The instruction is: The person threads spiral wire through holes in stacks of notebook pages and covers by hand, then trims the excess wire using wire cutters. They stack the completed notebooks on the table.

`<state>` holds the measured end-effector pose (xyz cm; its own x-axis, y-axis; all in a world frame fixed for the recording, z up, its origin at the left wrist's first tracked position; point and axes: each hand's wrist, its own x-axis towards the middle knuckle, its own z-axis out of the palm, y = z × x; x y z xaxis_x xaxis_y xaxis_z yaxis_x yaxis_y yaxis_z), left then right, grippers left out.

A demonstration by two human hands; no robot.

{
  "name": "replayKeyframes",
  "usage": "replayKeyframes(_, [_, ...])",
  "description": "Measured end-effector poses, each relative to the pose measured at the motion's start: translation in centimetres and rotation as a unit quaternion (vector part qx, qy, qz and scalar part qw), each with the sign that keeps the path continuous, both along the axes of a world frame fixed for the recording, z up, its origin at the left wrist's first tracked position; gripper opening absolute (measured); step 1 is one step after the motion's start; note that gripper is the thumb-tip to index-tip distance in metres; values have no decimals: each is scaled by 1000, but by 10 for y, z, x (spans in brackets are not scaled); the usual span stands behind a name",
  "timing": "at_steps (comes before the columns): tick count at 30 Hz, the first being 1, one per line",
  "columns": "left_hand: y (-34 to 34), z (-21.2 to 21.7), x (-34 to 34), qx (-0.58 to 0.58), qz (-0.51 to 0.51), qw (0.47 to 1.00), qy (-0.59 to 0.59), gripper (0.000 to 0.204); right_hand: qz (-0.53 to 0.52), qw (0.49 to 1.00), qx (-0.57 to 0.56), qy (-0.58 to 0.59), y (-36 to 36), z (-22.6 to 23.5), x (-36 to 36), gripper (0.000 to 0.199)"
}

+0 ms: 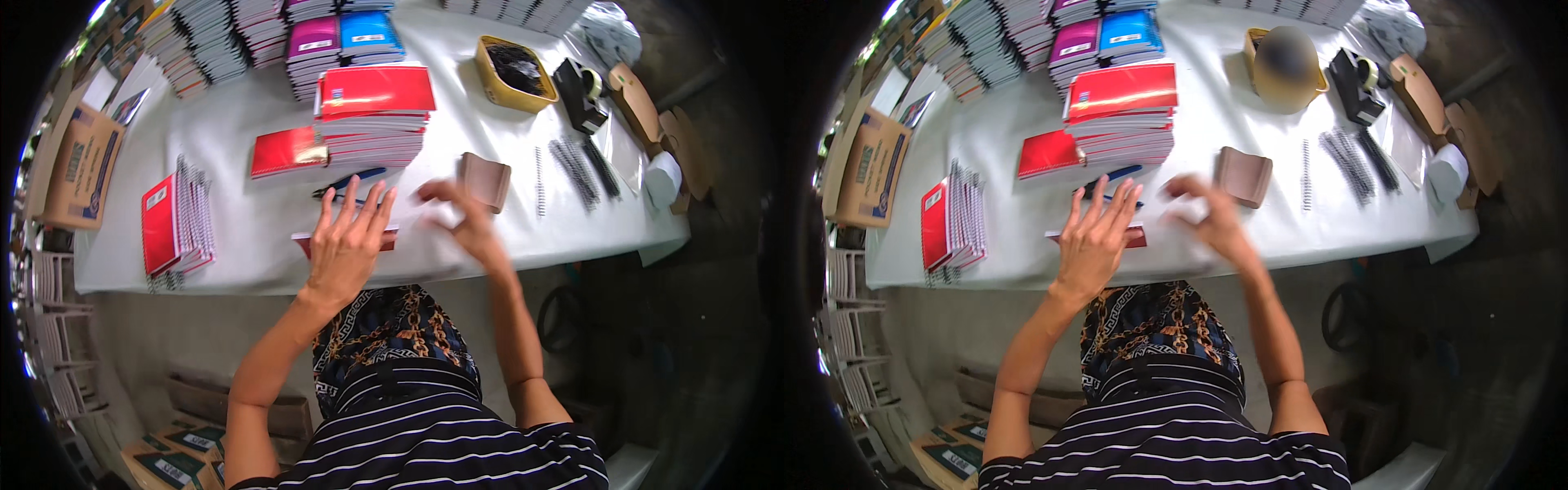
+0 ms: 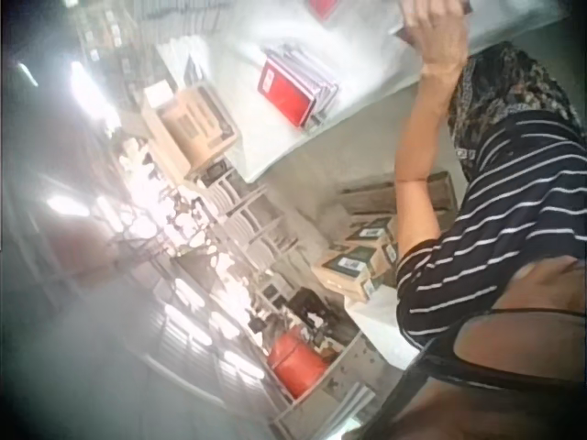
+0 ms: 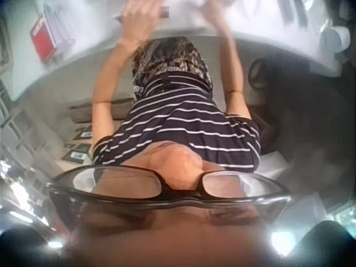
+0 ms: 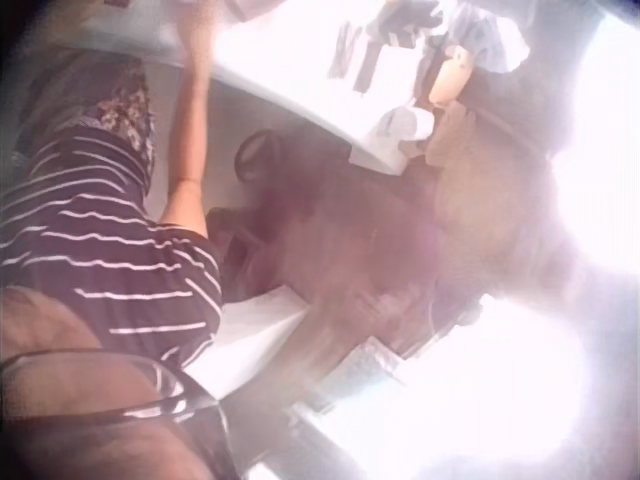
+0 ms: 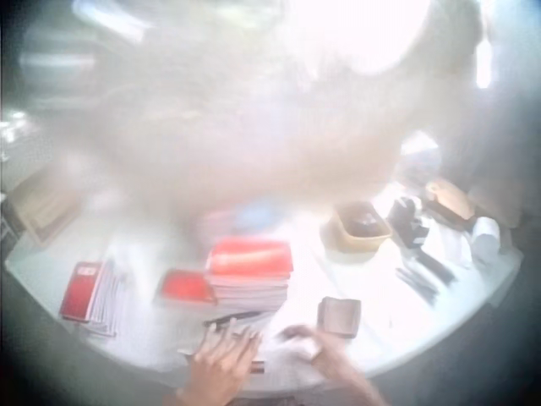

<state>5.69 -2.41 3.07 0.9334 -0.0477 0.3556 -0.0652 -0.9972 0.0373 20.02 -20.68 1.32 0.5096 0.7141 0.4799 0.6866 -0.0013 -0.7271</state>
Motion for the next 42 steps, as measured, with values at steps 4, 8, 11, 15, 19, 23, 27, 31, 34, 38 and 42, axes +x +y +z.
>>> replayKeyframes(4, [-9,5,7,-30,-37,998,-31,58,-510,840,-153,-102,-94,5,117,33])
replayKeyframes(8, [-17,8,10,-45,4,998,-35,59,-534,760,-324,-179,-120,-27,152,31])
replayKeyframes(11, [-16,0,5,-47,27,996,-76,55,-397,888,-198,-118,-79,8,110,23])
replayKeyframes(15, [-16,0,6,-63,32,995,-75,53,-106,990,-72,-51,-21,44,8,33])
replayKeyframes(19, [-17,-2,5,-53,33,995,-75,56,-48,970,87,222,-21,64,4,23])
replayKeyframes(23, [-15,5,4,-45,26,997,-51,63,-84,931,145,323,-39,51,13,14])
replayKeyframes(27, [-17,7,5,-82,8,996,-36,69,-199,968,-23,151,-73,4,5,17])
replayKeyframes(31, [-11,7,2,-134,5,991,-22,69,-260,931,-187,-178,-59,7,-12,28])
replayKeyframes(34, [-7,8,0,-104,-11,994,-4,67,-257,911,-201,-254,-20,-2,-14,44])
replayKeyframes(38, [-10,19,1,-35,-12,999,-2,60,-244,904,-249,-247,-6,-16,7,26])
replayKeyframes(42, [-5,11,-3,-46,0,999,-11,58,-111,984,-138,-1,-8,17,-11,20])
